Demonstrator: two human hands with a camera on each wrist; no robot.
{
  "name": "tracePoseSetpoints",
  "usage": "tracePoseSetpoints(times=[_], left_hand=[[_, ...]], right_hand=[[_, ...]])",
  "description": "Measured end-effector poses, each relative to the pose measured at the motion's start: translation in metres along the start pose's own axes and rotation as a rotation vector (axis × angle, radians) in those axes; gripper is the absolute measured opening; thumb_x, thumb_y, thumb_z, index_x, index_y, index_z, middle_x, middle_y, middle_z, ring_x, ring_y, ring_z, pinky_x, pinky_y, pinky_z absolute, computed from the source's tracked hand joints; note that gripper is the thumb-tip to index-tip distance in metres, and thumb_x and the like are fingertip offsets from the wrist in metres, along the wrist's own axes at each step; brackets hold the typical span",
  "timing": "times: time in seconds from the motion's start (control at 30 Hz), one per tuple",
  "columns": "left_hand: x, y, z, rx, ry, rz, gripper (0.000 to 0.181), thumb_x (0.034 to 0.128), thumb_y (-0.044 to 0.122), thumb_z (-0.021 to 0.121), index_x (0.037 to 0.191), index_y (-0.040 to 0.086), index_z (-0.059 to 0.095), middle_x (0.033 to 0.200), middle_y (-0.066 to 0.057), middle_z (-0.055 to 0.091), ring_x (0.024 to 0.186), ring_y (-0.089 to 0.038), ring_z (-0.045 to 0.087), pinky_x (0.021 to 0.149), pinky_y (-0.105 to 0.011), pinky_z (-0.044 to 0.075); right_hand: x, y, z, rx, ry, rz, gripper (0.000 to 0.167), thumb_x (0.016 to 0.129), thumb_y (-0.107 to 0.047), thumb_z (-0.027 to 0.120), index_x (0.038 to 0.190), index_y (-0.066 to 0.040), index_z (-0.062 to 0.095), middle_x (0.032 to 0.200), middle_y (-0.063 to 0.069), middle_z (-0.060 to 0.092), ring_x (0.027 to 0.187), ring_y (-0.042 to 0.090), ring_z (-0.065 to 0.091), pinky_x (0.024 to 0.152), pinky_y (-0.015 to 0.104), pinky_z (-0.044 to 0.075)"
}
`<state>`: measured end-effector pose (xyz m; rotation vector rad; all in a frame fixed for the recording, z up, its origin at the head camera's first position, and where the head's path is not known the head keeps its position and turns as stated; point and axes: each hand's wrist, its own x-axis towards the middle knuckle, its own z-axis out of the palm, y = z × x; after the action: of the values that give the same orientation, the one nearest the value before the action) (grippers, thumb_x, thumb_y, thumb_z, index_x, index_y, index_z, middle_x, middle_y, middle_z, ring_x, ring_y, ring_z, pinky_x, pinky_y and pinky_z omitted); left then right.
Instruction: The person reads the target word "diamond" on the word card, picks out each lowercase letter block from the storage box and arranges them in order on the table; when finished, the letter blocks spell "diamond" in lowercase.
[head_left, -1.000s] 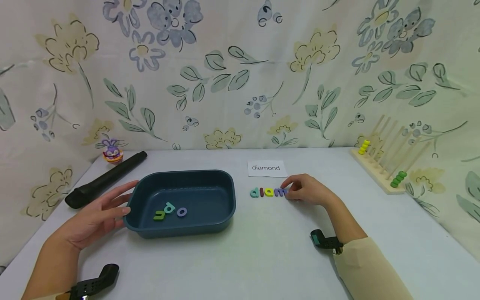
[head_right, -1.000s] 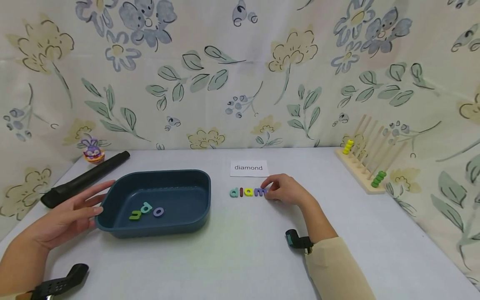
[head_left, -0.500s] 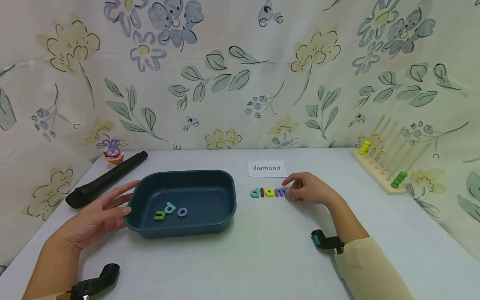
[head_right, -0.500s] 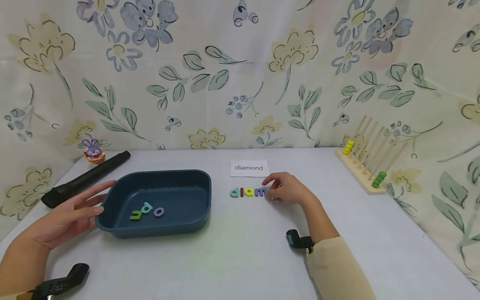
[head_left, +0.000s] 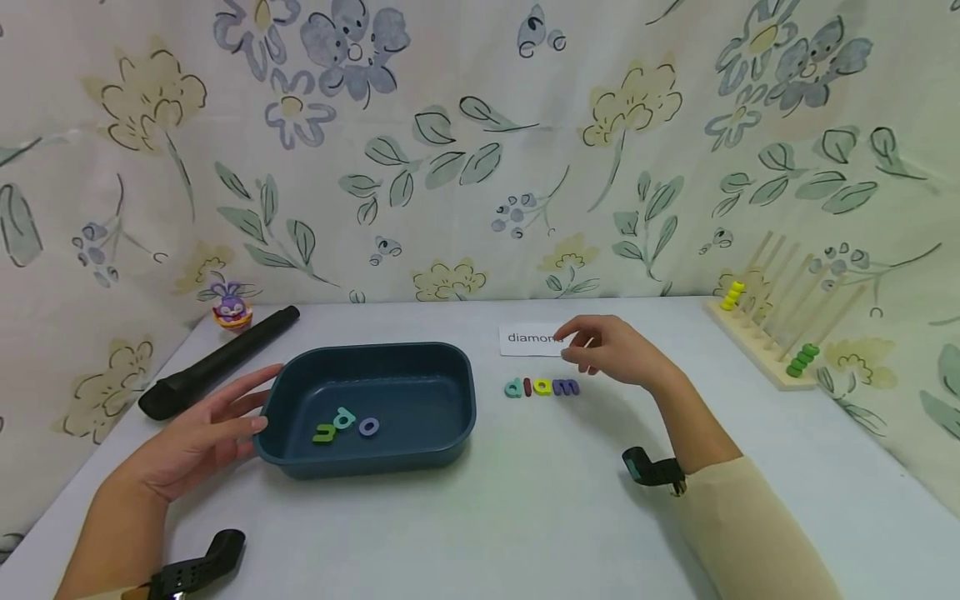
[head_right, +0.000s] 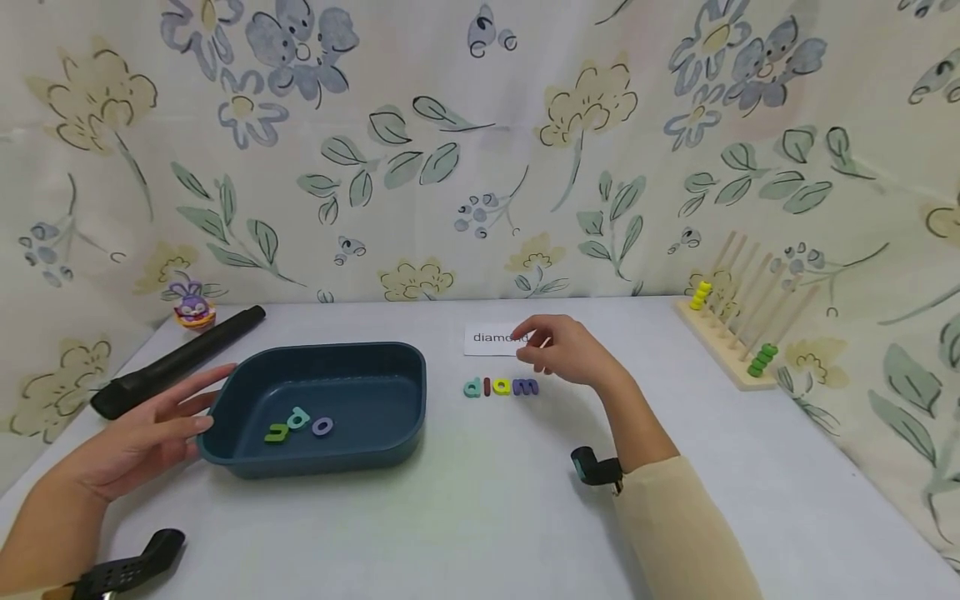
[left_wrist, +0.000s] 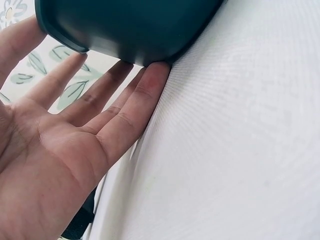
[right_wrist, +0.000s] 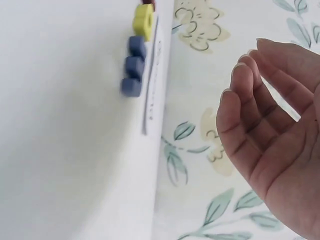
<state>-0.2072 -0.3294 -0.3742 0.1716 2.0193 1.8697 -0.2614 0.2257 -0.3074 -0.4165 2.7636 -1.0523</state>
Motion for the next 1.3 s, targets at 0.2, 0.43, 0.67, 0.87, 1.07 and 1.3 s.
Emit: tracePoseSetpoints(times=[0.2, 0.43, 0.67, 0.87, 1.07, 1.3], left_hand=[[-0.001, 0.002, -0.001, -0.009, -0.005, 0.000, 0.073, 0.1058, 0.011, 0.056, 0.165, 0.036, 0.021, 0.171, -0.022, 0.000, 0.117, 0.001, 0.064, 0.094, -0.031, 0.059], [-0.001, 0.004, 0.000, -0.005, -0.011, 0.002, 0.073, 0.1058, 0.011, 0.055, 0.166, 0.034, 0.020, 0.171, -0.021, 0.003, 0.119, 0.000, 0.063, 0.095, -0.031, 0.058], [-0.001, 0.005, 0.001, 0.002, -0.007, 0.004, 0.073, 0.1054, 0.012, 0.057, 0.166, 0.034, 0.021, 0.171, -0.021, 0.002, 0.119, 0.002, 0.062, 0.095, -0.031, 0.058], [-0.001, 0.005, 0.003, -0.011, -0.013, 0.026, 0.074, 0.1044, 0.010, 0.057, 0.166, 0.031, 0.022, 0.170, -0.022, 0.004, 0.120, 0.000, 0.063, 0.095, -0.031, 0.058], [-0.001, 0.005, 0.004, -0.023, -0.023, 0.043, 0.073, 0.1036, 0.008, 0.057, 0.165, 0.030, 0.024, 0.171, -0.023, 0.005, 0.122, -0.002, 0.063, 0.096, -0.032, 0.058], [-0.001, 0.002, 0.004, -0.015, -0.024, 0.039, 0.073, 0.1035, 0.009, 0.057, 0.165, 0.031, 0.025, 0.171, -0.022, 0.005, 0.122, 0.001, 0.061, 0.097, -0.032, 0.058]], right_hand=[[0.009, -0.024, -0.002, 0.013, -0.025, -0.050, 0.031, 0.099, -0.024, 0.067, 0.129, -0.018, 0.067, 0.109, 0.012, 0.071, 0.092, 0.035, 0.069, 0.083, 0.044, 0.058], [0.019, -0.045, -0.002, 0.024, -0.061, -0.126, 0.036, 0.099, -0.023, 0.068, 0.135, -0.017, 0.063, 0.108, 0.009, 0.072, 0.090, 0.024, 0.069, 0.087, 0.046, 0.061], [0.030, -0.069, 0.001, 0.027, -0.138, -0.164, 0.033, 0.099, -0.025, 0.068, 0.131, -0.017, 0.066, 0.109, 0.008, 0.073, 0.096, 0.025, 0.070, 0.088, 0.044, 0.061], [0.041, -0.089, 0.009, 0.003, -0.214, -0.205, 0.028, 0.099, -0.022, 0.069, 0.126, -0.015, 0.069, 0.106, 0.007, 0.074, 0.096, 0.026, 0.070, 0.087, 0.042, 0.061], [0.051, -0.109, 0.014, -0.030, -0.278, -0.239, 0.025, 0.098, -0.022, 0.069, 0.123, -0.017, 0.071, 0.110, 0.009, 0.075, 0.095, 0.023, 0.070, 0.086, 0.040, 0.060], [0.064, -0.133, 0.025, -0.060, -0.360, -0.251, 0.024, 0.096, -0.021, 0.071, 0.120, -0.020, 0.074, 0.111, 0.000, 0.076, 0.101, 0.021, 0.071, 0.088, 0.042, 0.060]])
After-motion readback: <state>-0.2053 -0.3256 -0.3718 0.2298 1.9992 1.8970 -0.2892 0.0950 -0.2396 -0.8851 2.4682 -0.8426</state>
